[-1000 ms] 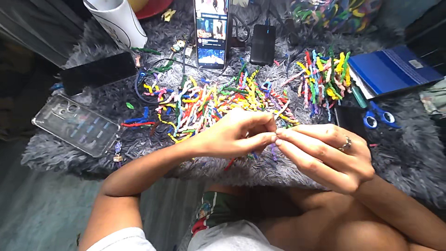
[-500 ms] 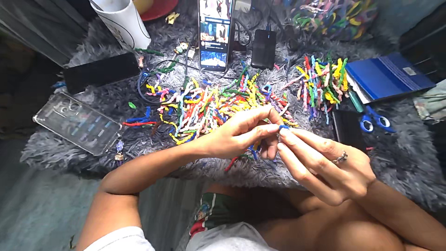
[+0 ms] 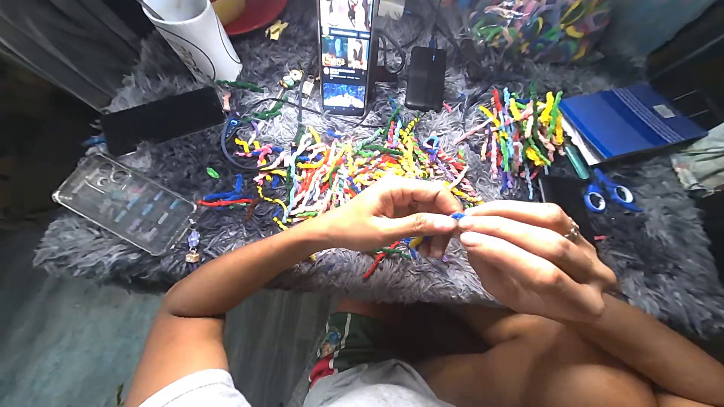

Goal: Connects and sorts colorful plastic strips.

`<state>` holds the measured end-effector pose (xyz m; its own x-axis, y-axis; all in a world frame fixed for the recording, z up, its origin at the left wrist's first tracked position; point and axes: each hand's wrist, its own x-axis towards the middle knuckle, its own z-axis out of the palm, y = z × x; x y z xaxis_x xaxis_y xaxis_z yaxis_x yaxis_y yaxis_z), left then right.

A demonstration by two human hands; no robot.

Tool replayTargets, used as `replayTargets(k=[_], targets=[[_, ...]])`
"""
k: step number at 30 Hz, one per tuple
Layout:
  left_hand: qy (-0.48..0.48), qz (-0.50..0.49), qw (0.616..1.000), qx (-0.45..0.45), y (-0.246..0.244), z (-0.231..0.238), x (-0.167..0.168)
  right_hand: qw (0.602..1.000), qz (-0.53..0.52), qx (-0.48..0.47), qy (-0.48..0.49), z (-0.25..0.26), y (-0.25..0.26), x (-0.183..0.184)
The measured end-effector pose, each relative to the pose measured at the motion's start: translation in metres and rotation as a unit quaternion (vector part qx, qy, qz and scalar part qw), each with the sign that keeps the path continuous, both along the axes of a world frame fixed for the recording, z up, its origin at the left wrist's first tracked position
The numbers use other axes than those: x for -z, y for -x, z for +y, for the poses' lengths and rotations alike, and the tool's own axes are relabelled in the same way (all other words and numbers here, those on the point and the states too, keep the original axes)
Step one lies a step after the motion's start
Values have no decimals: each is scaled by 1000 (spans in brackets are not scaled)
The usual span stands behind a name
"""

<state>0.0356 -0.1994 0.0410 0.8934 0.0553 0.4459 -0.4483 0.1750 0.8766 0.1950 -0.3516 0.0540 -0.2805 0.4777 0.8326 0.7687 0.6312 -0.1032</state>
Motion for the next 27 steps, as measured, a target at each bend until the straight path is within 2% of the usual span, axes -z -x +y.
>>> replayTargets(k=[6,12,17,21,27], targets=[[-62,30,996,-51,4,-6,-4,1000,22,1,22,7,-2,3],[-82,47,987,-126,5,-10,-7,994,103,20,32,15,-7,4],[-57,26,984,-164,2,-10,-6,975,195,12,111,23,-9,5],[-31,10,990,-140,-1,-4,-4,939,294,-7,178,23,-5,-1],[-23,20,997,-75,1,-2,-10,921,333,-44,198,21,-4,-8]])
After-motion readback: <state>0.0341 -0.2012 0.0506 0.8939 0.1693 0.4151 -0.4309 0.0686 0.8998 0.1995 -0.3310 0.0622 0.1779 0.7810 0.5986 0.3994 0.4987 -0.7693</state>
